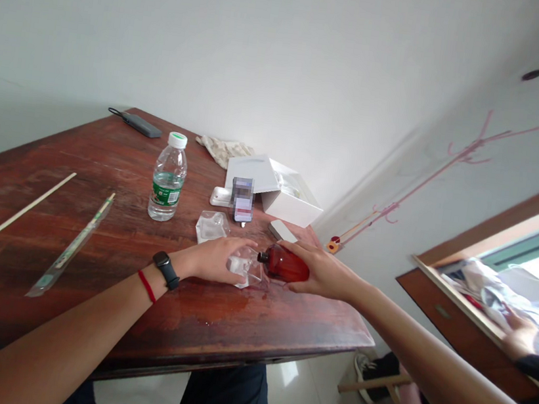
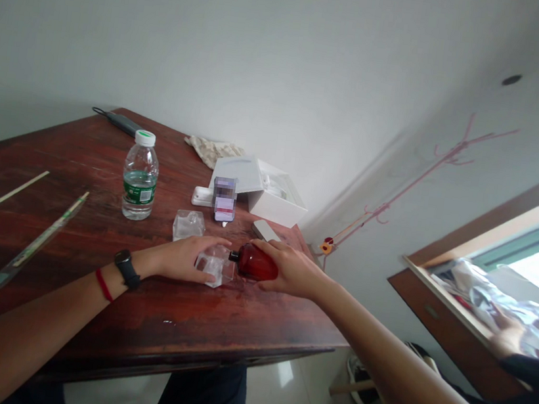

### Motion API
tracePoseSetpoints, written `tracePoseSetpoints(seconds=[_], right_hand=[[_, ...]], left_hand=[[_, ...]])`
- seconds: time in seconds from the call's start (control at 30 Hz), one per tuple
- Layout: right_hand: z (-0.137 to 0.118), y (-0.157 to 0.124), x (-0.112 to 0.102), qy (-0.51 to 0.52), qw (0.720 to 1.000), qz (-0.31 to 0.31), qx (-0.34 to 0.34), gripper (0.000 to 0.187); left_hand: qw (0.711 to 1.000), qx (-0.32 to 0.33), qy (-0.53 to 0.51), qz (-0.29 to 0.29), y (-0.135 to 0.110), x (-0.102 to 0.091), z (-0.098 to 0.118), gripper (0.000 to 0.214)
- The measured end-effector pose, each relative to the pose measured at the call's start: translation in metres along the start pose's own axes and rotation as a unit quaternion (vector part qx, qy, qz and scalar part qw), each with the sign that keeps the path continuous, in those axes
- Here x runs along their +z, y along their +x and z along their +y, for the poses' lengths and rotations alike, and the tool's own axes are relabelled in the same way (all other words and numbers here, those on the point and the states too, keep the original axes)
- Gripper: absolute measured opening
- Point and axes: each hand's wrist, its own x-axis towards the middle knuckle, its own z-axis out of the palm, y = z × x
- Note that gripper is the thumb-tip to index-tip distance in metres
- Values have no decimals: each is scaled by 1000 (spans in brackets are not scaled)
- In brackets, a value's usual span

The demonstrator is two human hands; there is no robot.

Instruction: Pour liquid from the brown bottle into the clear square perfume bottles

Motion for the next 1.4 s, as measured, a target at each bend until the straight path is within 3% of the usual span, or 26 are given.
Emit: tracePoseSetpoints(seconds=[1.4], right_hand=[[1,1,0,-8,1000,8,-6,90]], left_hand=[[1000,7,-2,-6,1,-1,2,82]])
